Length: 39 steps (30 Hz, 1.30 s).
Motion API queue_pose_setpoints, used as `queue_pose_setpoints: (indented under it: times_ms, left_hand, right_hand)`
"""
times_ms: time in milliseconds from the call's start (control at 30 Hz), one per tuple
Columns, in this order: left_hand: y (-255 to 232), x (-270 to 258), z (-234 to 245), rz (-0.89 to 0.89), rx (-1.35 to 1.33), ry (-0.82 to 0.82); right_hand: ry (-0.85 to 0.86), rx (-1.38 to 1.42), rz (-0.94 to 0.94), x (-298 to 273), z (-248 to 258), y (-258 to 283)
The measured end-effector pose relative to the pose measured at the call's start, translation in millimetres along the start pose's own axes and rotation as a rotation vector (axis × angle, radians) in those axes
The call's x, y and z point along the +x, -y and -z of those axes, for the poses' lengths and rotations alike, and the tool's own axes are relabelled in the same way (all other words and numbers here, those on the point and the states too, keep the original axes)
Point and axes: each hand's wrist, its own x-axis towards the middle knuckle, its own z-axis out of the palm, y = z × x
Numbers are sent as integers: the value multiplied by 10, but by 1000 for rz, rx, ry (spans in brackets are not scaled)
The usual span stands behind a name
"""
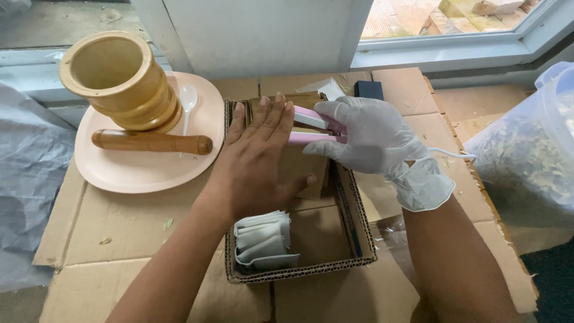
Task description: The person seals small white packets using a handheld heating tool by hand, then places the packets into a larger brown paper bag inside a cardboard box.
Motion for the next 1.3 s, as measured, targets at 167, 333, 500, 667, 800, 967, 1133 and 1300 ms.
queue_pose_setpoints:
  times_ms: [167, 333, 500, 667, 800, 967, 1133, 1300]
  left_hand:
    - [27, -14, -36, -4, 29, -41]
    - [36, -3, -27, -2, 37, -36]
    - [35, 10, -32, 6, 56, -11]
    - [38, 9, -41, 9, 32, -11]
    - [41, 10, -25, 9, 58, 12]
    - [35, 14, -22, 9, 55, 10]
    - [38, 13, -30, 11, 49, 11]
    - [39, 16, -41, 15, 67, 20]
  right_hand:
    - [-86, -5, 79, 14, -87, -87]
    - [-131, -6, 133, 22, -104, -97]
    - [-122, -5, 107, 22, -104, -89]
    - [-135, -28, 116, 28, -146, -130]
    - [-132, -3, 101, 19, -115, -101]
    - [-135, -24, 110, 34, -137, -123]
    - [-135, -12, 109, 24, -109, -103]
    - [-159, -9, 132, 26, -134, -129]
